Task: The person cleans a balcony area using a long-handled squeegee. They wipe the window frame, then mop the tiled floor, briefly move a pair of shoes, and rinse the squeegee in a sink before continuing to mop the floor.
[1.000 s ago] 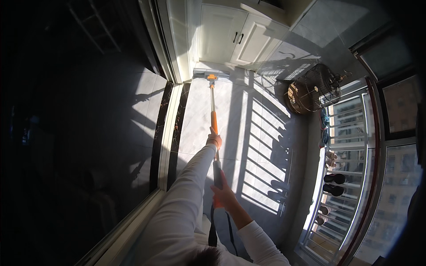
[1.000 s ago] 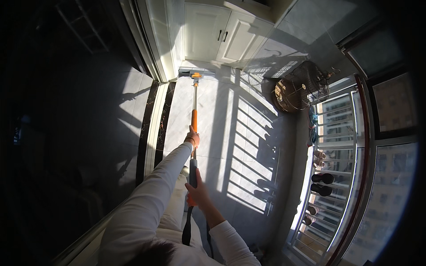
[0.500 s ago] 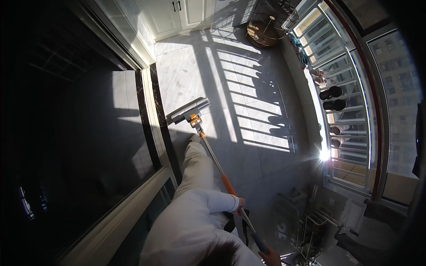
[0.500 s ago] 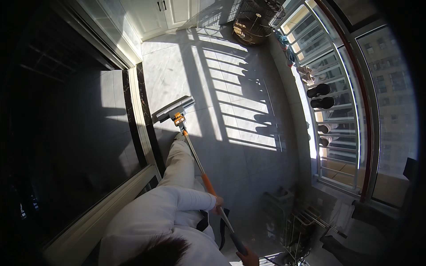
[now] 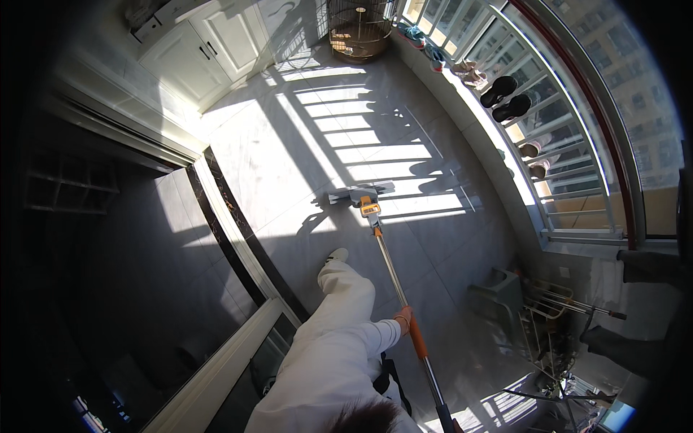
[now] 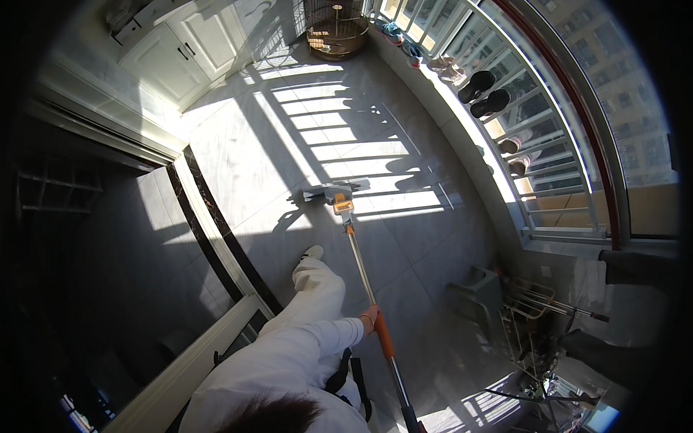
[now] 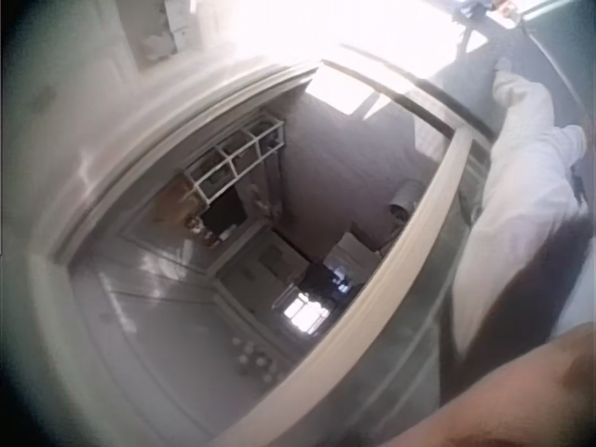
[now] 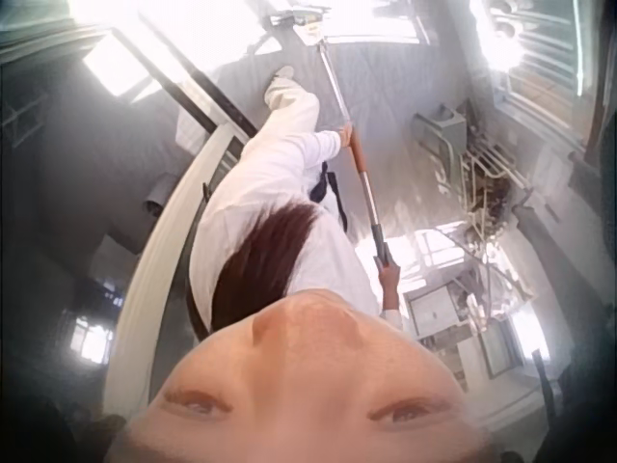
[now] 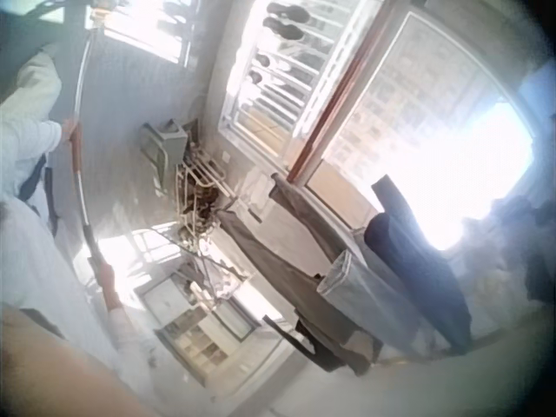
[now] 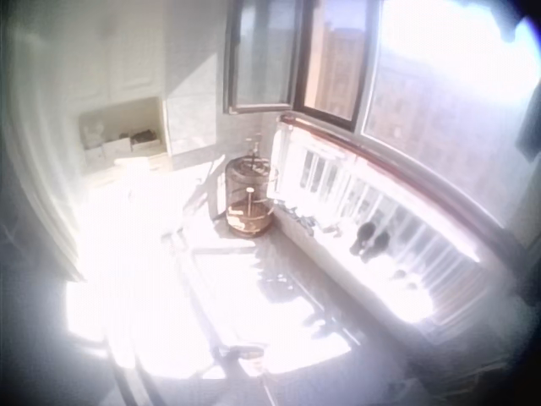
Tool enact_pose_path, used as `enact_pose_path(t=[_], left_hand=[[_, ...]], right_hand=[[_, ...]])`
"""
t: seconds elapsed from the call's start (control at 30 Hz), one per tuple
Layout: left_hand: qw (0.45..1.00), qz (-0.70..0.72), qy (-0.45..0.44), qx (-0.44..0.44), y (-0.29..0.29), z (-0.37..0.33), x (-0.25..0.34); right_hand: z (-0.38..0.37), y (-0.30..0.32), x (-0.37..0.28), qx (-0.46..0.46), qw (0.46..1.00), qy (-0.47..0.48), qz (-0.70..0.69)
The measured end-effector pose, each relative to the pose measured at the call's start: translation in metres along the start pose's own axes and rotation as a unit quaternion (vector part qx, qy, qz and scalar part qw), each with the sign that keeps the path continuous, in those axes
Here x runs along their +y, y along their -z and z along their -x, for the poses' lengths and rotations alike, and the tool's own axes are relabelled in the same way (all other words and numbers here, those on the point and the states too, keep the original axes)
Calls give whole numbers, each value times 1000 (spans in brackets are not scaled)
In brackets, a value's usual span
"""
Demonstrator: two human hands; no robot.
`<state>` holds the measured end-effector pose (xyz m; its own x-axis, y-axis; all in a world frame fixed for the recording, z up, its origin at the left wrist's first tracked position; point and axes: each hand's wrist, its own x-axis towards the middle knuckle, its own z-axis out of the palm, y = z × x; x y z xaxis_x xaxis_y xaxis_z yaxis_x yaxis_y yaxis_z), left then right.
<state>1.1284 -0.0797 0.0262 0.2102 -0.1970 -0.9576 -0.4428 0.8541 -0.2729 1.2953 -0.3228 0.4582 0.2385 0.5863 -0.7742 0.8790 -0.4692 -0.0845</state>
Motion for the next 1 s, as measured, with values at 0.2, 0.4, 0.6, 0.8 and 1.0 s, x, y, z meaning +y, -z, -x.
enact_pose_path(t=[0.2, 0.4, 0.6, 0.8, 1.0], left_hand=[[939, 122, -265, -182, 18, 42, 260], [926, 236, -228, -187, 40, 146, 355], [931, 232, -228, -168, 57, 176, 405], [966, 72, -231, -86, -22, 165, 391], [984, -94, 50, -141, -167, 118, 255]], right_hand=[[-262, 76, -217, 56, 976, 186, -94], [-478, 201, -517, 55, 958, 278, -42], [-609, 294, -609, 79, 959, 274, 1], [-617, 318, -412, 132, 974, 184, 9], [-404, 250, -98, 91, 995, -3, -39]])
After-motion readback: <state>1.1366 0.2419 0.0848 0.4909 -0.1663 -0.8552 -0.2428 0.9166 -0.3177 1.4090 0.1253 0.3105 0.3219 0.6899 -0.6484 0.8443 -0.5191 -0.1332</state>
